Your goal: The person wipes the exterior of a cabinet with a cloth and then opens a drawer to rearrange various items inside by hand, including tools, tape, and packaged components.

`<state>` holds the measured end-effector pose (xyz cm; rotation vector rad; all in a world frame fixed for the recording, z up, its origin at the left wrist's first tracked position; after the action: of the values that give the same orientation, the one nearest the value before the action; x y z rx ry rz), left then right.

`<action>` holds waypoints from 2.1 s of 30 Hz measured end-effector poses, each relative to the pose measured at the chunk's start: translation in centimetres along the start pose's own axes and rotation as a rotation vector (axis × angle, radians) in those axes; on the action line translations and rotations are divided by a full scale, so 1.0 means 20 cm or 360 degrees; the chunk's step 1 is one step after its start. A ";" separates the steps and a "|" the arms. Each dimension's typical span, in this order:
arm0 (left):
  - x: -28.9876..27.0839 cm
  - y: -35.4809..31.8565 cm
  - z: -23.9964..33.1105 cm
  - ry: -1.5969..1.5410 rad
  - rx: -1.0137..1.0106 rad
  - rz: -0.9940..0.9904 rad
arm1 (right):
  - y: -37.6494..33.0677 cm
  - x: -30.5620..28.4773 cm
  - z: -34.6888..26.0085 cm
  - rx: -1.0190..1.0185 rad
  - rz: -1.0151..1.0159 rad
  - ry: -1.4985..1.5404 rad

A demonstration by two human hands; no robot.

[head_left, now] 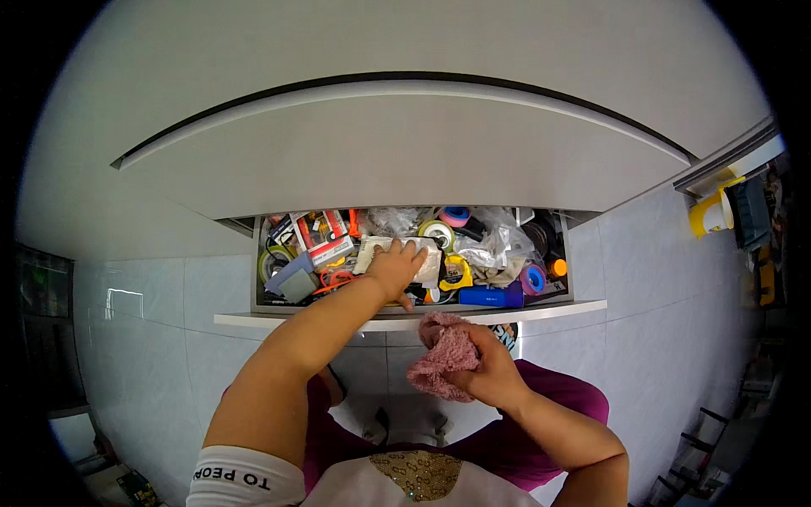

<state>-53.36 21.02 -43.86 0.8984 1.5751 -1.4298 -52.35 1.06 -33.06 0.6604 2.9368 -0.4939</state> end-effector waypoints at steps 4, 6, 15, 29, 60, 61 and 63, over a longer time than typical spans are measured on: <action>0.11 0.03 -0.15 -0.0246 0.0021 0.0223 | 0.05 -0.07 0.01 -0.0026 -0.0031 -0.0085; 0.13 0.01 -0.21 -0.0413 0.0005 0.0374 | 0.06 -0.09 -0.02 -0.0050 -0.0041 -0.0138; -0.12 -0.32 -0.33 -0.2427 -0.0223 0.0473 | 0.10 -0.11 -0.10 -0.0135 -0.0139 -0.0119; -0.39 -0.93 0.22 -0.2713 -0.0297 0.0842 | 0.04 0.09 -0.22 -0.0228 -0.0039 0.0167; -0.43 -1.37 0.27 -0.3933 0.0051 0.1404 | -0.62 0.07 -0.37 -0.0822 0.0147 0.0345; -0.50 -1.41 0.27 -0.4094 -0.0114 0.1410 | -0.61 0.07 -0.38 -0.0841 0.0091 0.0373; -0.40 -1.33 0.19 -0.4292 0.0785 0.1235 | -0.61 0.12 -0.41 -0.0870 -0.0129 0.0329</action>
<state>-73.58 14.57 -25.56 -0.5300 -1.0564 -0.9090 -59.87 -5.74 -22.09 0.5434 3.0748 0.3914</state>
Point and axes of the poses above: each hand's wrist, its own y-axis towards the middle knuckle, its own x-axis out of the palm, z = x × y, the point moved 5 cm from there along y, towards the middle knuckle, and after that the axes turned 8 degrees about y, right-handed, at the moved point
